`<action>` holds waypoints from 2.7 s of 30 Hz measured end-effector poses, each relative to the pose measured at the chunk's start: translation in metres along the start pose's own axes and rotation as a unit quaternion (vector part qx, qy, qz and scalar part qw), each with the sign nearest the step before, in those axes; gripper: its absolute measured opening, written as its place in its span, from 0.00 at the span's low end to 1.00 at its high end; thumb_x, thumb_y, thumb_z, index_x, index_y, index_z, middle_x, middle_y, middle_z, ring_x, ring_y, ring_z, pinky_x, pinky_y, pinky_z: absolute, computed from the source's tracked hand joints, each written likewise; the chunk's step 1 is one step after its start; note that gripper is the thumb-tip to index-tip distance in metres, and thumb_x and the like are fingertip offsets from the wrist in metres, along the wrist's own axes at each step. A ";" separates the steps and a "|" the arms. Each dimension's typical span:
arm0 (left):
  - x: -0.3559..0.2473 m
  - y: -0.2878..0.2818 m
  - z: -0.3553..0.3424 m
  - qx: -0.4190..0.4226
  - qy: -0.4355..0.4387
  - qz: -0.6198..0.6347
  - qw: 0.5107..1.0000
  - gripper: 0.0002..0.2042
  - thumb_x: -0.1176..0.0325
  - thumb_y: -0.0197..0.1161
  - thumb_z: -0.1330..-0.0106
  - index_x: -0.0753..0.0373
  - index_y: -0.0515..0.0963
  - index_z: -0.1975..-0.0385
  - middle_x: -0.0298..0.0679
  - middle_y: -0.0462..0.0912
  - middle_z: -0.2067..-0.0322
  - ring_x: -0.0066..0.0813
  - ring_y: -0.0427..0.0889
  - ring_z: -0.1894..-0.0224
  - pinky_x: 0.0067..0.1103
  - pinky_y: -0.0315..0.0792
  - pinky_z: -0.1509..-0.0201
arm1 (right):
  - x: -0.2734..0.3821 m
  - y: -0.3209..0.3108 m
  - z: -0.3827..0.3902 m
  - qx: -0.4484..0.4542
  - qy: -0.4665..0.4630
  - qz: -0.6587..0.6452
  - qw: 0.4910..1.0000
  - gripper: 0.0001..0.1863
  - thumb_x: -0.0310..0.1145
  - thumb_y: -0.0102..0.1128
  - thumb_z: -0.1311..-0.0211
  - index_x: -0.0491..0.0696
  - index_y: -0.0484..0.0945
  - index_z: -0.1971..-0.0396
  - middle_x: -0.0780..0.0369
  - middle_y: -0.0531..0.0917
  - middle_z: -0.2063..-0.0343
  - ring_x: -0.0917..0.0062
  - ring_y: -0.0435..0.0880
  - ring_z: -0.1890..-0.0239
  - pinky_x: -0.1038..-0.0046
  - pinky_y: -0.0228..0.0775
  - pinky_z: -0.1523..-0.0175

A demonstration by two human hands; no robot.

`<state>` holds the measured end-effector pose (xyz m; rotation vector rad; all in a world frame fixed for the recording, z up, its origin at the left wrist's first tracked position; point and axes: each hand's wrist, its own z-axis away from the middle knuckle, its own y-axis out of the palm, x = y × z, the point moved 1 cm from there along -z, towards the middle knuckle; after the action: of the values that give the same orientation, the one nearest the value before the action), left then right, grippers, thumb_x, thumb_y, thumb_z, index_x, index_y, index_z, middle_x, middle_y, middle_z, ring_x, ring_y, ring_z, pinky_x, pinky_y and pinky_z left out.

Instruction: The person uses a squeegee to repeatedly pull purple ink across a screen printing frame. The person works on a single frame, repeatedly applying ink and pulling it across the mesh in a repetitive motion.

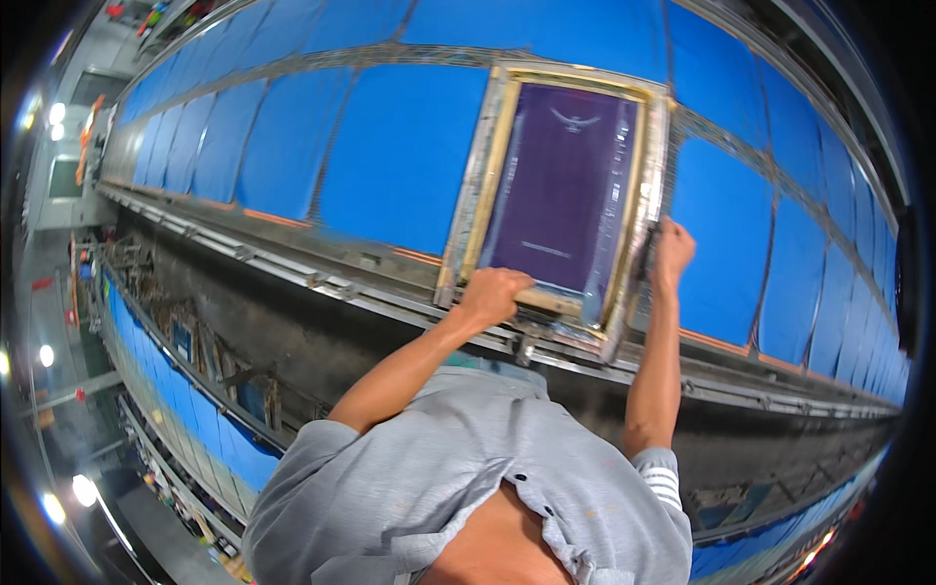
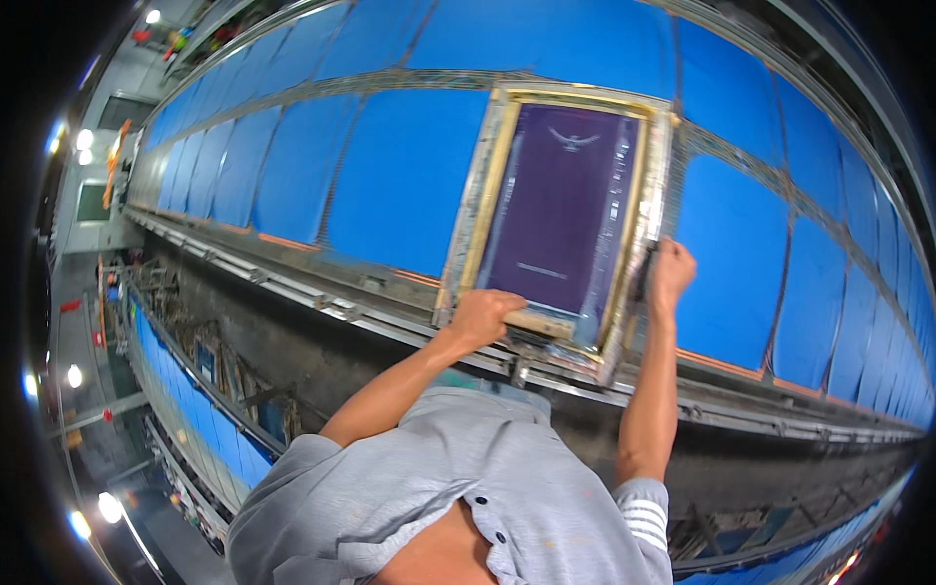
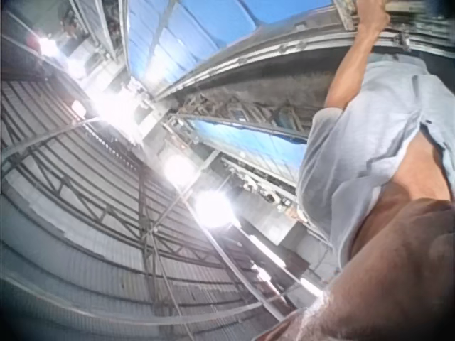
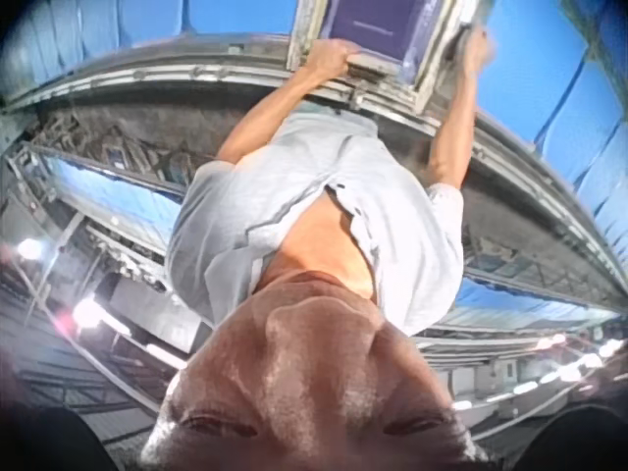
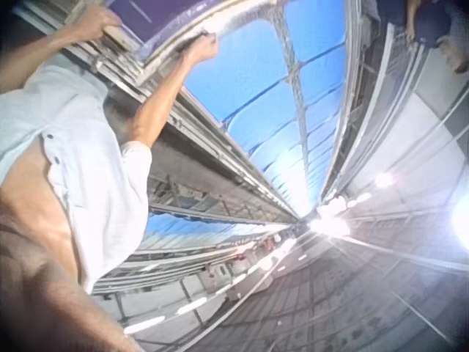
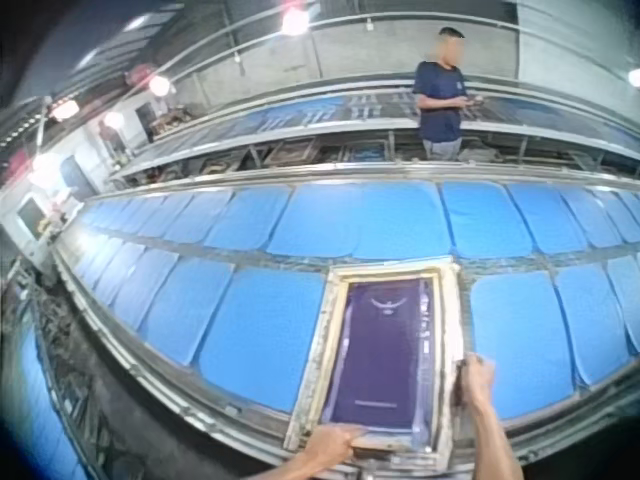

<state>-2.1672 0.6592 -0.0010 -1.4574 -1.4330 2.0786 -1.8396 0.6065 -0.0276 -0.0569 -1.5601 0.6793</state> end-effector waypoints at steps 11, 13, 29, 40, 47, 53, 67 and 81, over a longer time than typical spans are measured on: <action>0.195 -0.131 0.079 -0.021 -0.019 -0.043 0.999 0.19 0.80 0.60 0.55 0.63 0.86 0.61 0.41 0.88 0.57 0.39 0.86 0.54 0.32 0.79 0.51 | 0.012 0.227 0.126 0.054 0.042 -0.062 0.996 0.16 0.36 0.60 0.39 0.36 0.81 0.75 0.60 0.78 0.84 0.82 0.68 0.76 0.66 0.65 0.70; 0.231 -0.149 0.088 -0.010 -0.018 -0.043 0.999 0.19 0.81 0.59 0.55 0.63 0.86 0.60 0.42 0.88 0.57 0.40 0.86 0.54 0.32 0.79 0.50 | 0.024 0.264 0.152 0.011 0.037 -0.119 0.992 0.14 0.34 0.62 0.39 0.40 0.79 0.81 0.71 0.69 0.88 0.88 0.63 0.84 0.76 0.51 0.80; 0.247 -0.137 0.126 0.018 0.015 -0.067 0.997 0.19 0.80 0.60 0.53 0.65 0.83 0.58 0.44 0.86 0.56 0.41 0.84 0.52 0.33 0.76 0.49 | 0.026 0.281 0.155 0.016 -0.007 0.064 0.998 0.19 0.39 0.52 0.41 0.35 0.75 0.77 0.48 0.72 0.81 0.62 0.70 0.76 0.57 0.62 0.67; 0.295 -0.156 -0.055 -0.095 0.064 -0.131 0.985 0.16 0.78 0.60 0.49 0.64 0.81 0.58 0.42 0.85 0.55 0.39 0.81 0.48 0.31 0.72 0.45 | 0.047 0.270 0.159 0.010 -0.028 0.170 0.985 0.20 0.42 0.56 0.35 0.38 0.82 0.59 0.47 0.81 0.58 0.54 0.78 0.56 0.56 0.68 0.48; 0.326 -0.216 -0.234 0.031 -0.015 -0.151 0.988 0.13 0.75 0.60 0.50 0.55 0.87 0.67 0.46 0.86 0.70 0.49 0.85 0.65 0.40 0.78 0.61 | 0.175 0.328 0.076 0.016 -0.376 0.173 0.910 0.23 0.42 0.64 0.37 0.37 0.80 0.53 0.50 0.79 0.49 0.53 0.74 0.46 0.57 0.66 0.39; 0.346 -0.245 -0.311 0.076 -0.012 -0.136 0.988 0.09 0.73 0.62 0.50 0.58 0.86 0.70 0.50 0.85 0.73 0.52 0.86 0.65 0.41 0.77 0.62 | 0.258 0.422 -0.017 0.358 -0.353 0.346 0.792 0.18 0.44 0.70 0.48 0.49 0.86 0.60 0.55 0.86 0.62 0.60 0.84 0.54 0.58 0.75 0.50; 0.296 -0.194 -0.086 0.066 0.015 -0.145 0.987 0.06 0.71 0.62 0.51 0.55 0.85 0.76 0.44 0.85 0.74 0.47 0.86 0.70 0.38 0.79 0.66 | 0.166 0.349 0.182 0.344 -0.407 0.314 0.786 0.02 0.27 0.59 0.55 0.49 0.80 0.81 0.57 0.82 0.76 0.61 0.83 0.70 0.62 0.75 0.58; 0.267 -0.181 0.007 0.135 -0.008 -0.126 0.983 0.10 0.72 0.64 0.51 0.55 0.86 0.68 0.47 0.85 0.69 0.46 0.86 0.64 0.38 0.78 0.61 | 0.140 0.304 0.261 0.417 -0.332 0.392 0.750 0.09 0.33 0.56 0.50 0.51 0.86 0.75 0.56 0.86 0.72 0.59 0.87 0.70 0.58 0.80 0.62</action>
<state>-2.3604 0.9170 -0.0134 -1.0975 -1.2103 2.0339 -2.2082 0.8158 -0.0258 0.2445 -1.7160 2.2288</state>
